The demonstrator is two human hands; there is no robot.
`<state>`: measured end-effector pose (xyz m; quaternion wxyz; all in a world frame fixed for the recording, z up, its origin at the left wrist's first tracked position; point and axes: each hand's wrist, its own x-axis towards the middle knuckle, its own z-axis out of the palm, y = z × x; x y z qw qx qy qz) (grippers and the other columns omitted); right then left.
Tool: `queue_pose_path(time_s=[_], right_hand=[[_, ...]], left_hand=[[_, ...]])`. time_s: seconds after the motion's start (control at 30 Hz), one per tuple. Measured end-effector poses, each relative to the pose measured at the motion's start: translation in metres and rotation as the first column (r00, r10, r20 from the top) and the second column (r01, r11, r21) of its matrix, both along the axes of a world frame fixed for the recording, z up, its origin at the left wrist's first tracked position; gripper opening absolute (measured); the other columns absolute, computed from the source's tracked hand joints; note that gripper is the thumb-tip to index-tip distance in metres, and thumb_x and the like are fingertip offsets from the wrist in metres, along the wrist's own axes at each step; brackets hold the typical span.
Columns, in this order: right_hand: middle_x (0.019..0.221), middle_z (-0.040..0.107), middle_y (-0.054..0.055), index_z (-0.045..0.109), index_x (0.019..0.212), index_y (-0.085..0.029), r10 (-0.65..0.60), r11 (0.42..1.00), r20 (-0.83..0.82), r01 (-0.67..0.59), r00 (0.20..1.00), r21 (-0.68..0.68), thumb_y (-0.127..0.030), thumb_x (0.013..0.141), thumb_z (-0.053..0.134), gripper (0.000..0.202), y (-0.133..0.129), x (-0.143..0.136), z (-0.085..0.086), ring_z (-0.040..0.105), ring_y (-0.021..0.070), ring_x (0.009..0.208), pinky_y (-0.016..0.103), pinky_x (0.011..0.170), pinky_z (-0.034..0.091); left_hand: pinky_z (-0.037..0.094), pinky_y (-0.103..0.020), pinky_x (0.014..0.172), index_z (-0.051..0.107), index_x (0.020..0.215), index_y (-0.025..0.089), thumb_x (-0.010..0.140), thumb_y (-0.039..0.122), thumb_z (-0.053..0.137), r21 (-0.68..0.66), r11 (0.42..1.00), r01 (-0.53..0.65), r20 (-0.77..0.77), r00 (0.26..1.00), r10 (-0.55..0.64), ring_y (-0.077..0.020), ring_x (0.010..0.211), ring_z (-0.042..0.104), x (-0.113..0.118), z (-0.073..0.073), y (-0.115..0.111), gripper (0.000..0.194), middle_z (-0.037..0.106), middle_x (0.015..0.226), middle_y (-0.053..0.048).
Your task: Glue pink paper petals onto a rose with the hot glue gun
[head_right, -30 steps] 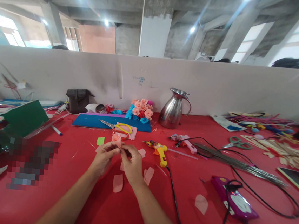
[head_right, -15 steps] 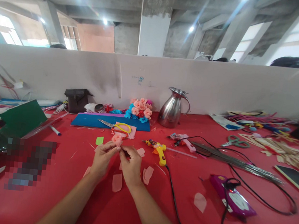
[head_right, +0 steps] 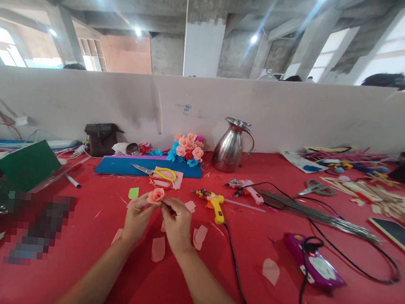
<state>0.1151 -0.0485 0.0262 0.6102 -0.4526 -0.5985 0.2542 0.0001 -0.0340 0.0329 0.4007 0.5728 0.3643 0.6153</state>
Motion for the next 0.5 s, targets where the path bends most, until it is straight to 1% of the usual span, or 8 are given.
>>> queue_pose_path(time_s=[0.07, 0.27, 0.4, 0.5], right_hand=[[0.083, 0.067, 0.004, 0.067, 0.082, -0.021, 0.014, 1.000, -0.017, -0.013, 1.000, 0.011, -0.019, 0.077, 0.057, 0.011, 0.0000, 0.0005, -0.0001, 0.061, 0.0168, 0.075, 0.028, 0.067, 0.048], [0.083, 0.066, 0.004, 0.067, 0.081, -0.021, 0.031, 0.999, -0.025, -0.031, 0.999, 0.015, -0.018, 0.077, 0.055, 0.013, -0.0013, 0.0012, 0.0048, 0.061, 0.0169, 0.075, 0.027, 0.064, 0.047], [0.083, 0.066, 0.004, 0.067, 0.081, -0.021, 0.040, 0.999, -0.028, -0.039, 0.999, 0.014, -0.017, 0.077, 0.054, 0.014, -0.0010, 0.0010, 0.0056, 0.061, 0.0168, 0.075, 0.027, 0.065, 0.048], [0.083, 0.066, 0.004, 0.067, 0.081, -0.021, 0.041, 0.999, -0.030, -0.040, 0.999, 0.025, -0.018, 0.077, 0.055, 0.013, 0.0003, 0.0018, 0.0038, 0.061, 0.0173, 0.076, 0.028, 0.067, 0.048]], left_hand=[[0.047, -0.030, 0.077, 0.073, 0.082, 0.019, 0.074, 0.024, 0.062, 0.031, 1.000, -0.006, -0.007, 1.000, 0.006, -0.0199, 0.084, 0.061, -0.0009, -0.0018, 0.0005, 0.014, 0.068, 0.090, -0.007], [0.047, -0.030, 0.076, 0.073, 0.083, 0.023, 0.075, 0.021, 0.062, 0.150, 0.989, 0.005, -0.073, 0.997, 0.006, -0.0190, 0.084, 0.060, -0.0043, -0.0075, 0.0026, 0.014, 0.067, 0.090, -0.006], [0.046, -0.032, 0.080, 0.072, 0.086, 0.024, 0.074, 0.020, 0.063, 0.137, 0.990, 0.030, -0.054, 0.998, -0.023, -0.0196, 0.088, 0.060, -0.0047, -0.0088, 0.0031, 0.015, 0.066, 0.094, -0.006], [0.046, -0.032, 0.082, 0.073, 0.083, 0.023, 0.073, 0.020, 0.063, 0.111, 0.993, 0.046, -0.007, 0.999, -0.046, -0.0197, 0.090, 0.060, -0.0034, -0.0077, 0.0032, 0.014, 0.066, 0.096, -0.006]])
